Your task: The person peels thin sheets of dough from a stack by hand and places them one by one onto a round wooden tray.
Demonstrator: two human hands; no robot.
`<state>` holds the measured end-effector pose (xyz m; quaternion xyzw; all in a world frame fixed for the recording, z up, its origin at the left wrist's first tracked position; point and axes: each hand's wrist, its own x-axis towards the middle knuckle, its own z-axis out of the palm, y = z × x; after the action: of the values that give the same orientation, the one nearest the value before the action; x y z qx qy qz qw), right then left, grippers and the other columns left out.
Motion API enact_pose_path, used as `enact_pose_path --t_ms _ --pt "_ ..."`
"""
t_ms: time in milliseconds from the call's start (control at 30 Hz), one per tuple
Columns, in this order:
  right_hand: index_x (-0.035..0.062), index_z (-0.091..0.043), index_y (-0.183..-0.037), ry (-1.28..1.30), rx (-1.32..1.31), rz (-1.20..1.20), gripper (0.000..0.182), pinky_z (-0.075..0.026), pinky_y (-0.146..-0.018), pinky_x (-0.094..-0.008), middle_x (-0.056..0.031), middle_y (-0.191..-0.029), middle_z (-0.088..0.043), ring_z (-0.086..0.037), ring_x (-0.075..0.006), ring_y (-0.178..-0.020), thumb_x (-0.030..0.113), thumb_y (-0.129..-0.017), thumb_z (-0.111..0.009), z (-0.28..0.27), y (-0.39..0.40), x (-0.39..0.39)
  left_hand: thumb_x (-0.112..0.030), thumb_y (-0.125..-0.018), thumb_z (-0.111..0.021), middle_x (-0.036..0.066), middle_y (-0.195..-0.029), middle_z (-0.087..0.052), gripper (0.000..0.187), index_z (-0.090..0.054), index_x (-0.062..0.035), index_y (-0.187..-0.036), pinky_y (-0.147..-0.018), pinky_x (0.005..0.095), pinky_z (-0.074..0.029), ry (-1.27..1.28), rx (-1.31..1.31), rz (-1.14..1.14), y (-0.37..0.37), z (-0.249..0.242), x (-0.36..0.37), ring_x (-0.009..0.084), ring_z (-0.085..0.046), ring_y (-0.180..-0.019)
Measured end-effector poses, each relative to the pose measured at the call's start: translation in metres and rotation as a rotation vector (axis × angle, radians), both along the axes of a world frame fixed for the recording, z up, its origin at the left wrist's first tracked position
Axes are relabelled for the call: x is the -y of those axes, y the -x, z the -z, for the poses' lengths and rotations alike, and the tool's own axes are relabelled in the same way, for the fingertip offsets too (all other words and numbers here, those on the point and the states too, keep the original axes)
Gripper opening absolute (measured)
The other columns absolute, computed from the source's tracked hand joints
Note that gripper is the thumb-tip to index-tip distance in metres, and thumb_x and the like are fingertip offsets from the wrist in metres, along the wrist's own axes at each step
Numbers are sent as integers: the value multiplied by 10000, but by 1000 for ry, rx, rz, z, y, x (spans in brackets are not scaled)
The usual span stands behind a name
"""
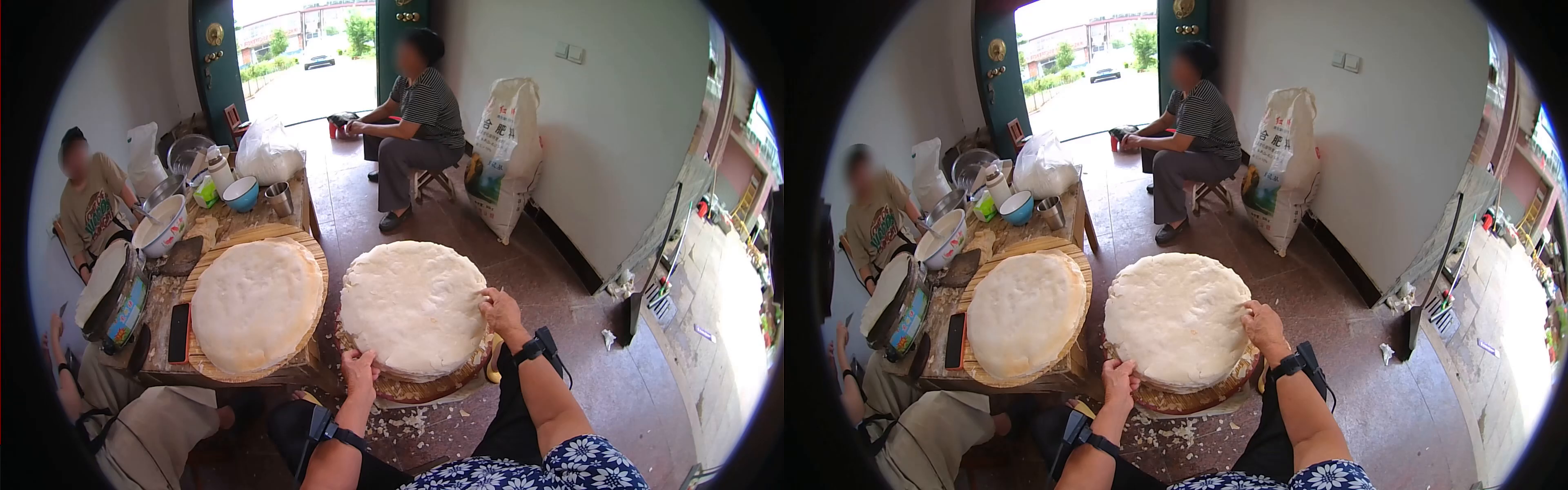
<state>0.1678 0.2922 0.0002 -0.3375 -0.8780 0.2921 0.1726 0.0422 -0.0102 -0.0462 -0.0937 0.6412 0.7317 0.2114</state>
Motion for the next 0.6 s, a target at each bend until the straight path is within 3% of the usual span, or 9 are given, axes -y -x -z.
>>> enact_pose_path --t_ms 67,133,267,367,467,600 --pt "90 -616 -1131 11 -3 0 355 -485 -830 -420 -193 -977 -642 -617 -358 -937 221 -802 -598 5 1 -2 -131 -779 -672 34 -747 -569 280 -512 -62 -997 -402 237 -393 -9 -7 1 0 -1 1 99 -470 -450" --pt "84 -623 -1110 -115 -55 -8 340 -527 -655 -355 -129 -856 -678 -654 -258 -638 185 -786 -593 15 2 -6 -123 -775 -672 40 -755 -571 288 -509 -56 -1003 -405 238 -392 -11 -4 4 -1 -4 1 100 -471 -451" --pt "90 -624 -1112 -120 -82 -19 336 -526 -628 -351 -126 -839 -677 -642 -248 -577 173 -788 -588 24 3 -11 -120 -775 -670 38 -754 -569 286 -510 -56 -1003 -407 243 -396 -7 -4 1 0 -2 2 101 -471 -449" --pt "91 -625 -1106 -129 -33 2 328 -520 -666 -371 -138 -850 -663 -650 -271 -659 180 -793 -582 14 3 -6 -109 -779 -661 42 -758 -565 308 -496 -52 -1033 -404 252 -390 -1 18 -4 3 1 2 106 -471 -446" --pt "91 -625 -1091 -165 -8 26 308 -477 -805 -407 -163 -942 -618 -604 -331 -918 206 -809 -577 1 2 2 -74 -799 -625 53 -749 -538 361 -443 -41 -1109 -393 259 -369 -29 5 -44 5 -2 5 119 -463 -428" --pt "85 -617 -1101 -214 -24 39 283 -469 -854 -440 -196 -1024 -605 -584 -369 -983 188 -843 -558 -19 12 6 -57 -818 -604 51 -736 -528 350 -444 -35 -1128 -399 247 -370 -91 -15 -87 6 -15 11 117 -476 -442"
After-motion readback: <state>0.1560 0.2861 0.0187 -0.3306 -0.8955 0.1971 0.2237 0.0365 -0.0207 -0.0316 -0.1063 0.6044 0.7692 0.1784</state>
